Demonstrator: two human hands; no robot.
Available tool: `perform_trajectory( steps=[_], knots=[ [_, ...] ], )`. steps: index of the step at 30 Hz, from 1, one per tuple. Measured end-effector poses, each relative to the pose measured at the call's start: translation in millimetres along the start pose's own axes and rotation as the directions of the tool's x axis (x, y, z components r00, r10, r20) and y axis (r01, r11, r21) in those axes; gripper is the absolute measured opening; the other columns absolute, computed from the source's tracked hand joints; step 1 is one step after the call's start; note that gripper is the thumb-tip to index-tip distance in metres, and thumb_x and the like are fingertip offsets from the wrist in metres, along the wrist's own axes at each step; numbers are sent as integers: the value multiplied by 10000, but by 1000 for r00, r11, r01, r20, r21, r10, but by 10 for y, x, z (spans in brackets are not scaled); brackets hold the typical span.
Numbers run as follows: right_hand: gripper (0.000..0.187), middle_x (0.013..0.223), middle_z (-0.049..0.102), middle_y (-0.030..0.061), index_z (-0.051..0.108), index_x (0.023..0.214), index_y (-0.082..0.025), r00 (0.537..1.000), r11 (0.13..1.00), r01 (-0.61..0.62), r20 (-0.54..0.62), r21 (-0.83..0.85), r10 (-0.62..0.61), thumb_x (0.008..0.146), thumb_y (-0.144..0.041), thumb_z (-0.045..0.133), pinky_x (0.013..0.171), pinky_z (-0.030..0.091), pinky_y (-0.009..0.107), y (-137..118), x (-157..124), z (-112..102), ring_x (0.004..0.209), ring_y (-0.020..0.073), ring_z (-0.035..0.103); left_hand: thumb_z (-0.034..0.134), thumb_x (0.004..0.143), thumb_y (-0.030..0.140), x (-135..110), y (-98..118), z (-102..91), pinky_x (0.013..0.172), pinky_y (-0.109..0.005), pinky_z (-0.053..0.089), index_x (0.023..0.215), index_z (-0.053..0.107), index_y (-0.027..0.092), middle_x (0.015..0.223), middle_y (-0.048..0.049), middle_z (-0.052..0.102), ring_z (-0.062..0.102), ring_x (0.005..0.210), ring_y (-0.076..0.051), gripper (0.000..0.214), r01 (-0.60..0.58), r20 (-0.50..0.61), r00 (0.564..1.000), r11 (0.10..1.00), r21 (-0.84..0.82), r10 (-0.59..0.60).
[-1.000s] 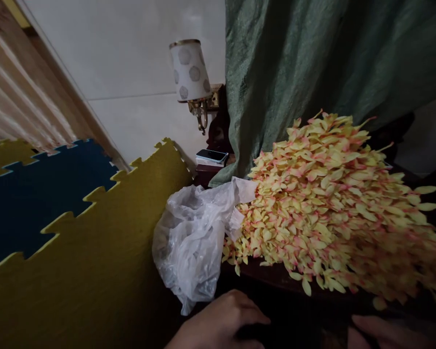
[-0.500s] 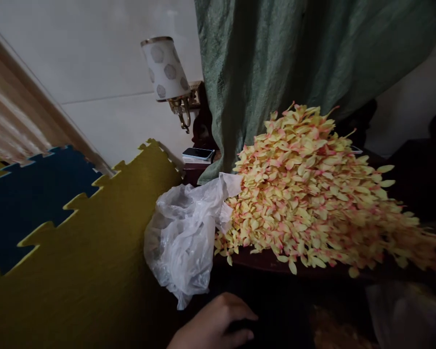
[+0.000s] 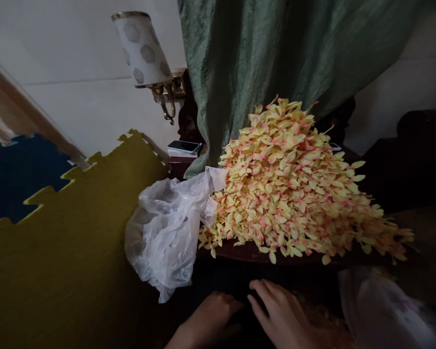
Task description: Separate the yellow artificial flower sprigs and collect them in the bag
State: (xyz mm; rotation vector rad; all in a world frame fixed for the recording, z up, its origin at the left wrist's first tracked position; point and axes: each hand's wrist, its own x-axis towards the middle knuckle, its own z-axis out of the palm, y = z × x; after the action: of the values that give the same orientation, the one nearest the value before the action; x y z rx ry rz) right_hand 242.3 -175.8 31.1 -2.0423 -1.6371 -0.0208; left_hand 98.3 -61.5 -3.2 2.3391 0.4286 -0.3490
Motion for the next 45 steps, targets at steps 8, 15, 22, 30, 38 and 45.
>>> perform_trajectory(
  steps=[8, 15, 22, 30, 38, 45],
  knots=[
    [345, 767, 751, 75, 683, 839, -210, 895, 906, -398, -156, 144, 418, 916, -404, 409, 589, 551, 283, 766, -516, 551, 625, 207, 711, 572, 832, 286, 73, -111, 225, 889, -464, 504, 1213, 640, 155, 1094, -165, 710, 655, 1015, -351, 409, 167, -3, 986, 981, 95, -167],
    [396, 897, 722, 78, 657, 1171, -188, 901, 911, -409, -130, 60, 413, 941, -361, 386, 604, 510, 258, 734, -321, 571, 675, 185, 681, 556, 833, 285, 209, -71, 240, 888, -457, 504, 1258, 609, 150, 1111, -164, 703, 649, 1020, -344, 449, 194, 14, 981, 978, 72, -195],
    [443, 956, 703, 78, 581, 1311, -195, 870, 871, -489, -96, -45, 483, 943, -323, 371, 529, 461, 254, 738, -277, 723, 672, 189, 679, 534, 845, 254, 198, -195, 191, 924, -454, 474, 1234, 617, 151, 1130, -169, 694, 634, 1054, -337, 411, 248, 8, 968, 966, 77, -249],
    [456, 1000, 741, 97, 574, 1324, -181, 887, 887, -462, -12, -8, 462, 934, -293, 365, 603, 496, 256, 623, -170, 770, 768, 215, 712, 536, 853, 261, 220, -268, 237, 899, -454, 487, 1211, 633, 144, 1109, -177, 699, 645, 1029, -343, 388, 242, 34, 969, 967, 77, -245],
    [493, 614, 704, 37, 530, 1373, -176, 870, 874, -475, 93, -107, 484, 928, -296, 355, 467, 398, 249, 458, -80, 863, 508, 204, 659, 554, 851, 253, 233, -327, 257, 911, -454, 484, 1193, 640, 139, 1118, -177, 697, 644, 1038, -342, 371, 216, 84, 971, 974, 73, -222],
    [495, 607, 713, 27, 464, 1422, -201, 853, 871, -459, 190, -174, 487, 931, -237, 407, 490, 383, 224, 298, 35, 949, 539, 191, 677, 533, 859, 242, 226, -379, 261, 893, -452, 493, 1150, 657, 140, 1100, -174, 702, 658, 1009, -340, 333, 233, 98, 966, 971, 57, -238]
  ],
)
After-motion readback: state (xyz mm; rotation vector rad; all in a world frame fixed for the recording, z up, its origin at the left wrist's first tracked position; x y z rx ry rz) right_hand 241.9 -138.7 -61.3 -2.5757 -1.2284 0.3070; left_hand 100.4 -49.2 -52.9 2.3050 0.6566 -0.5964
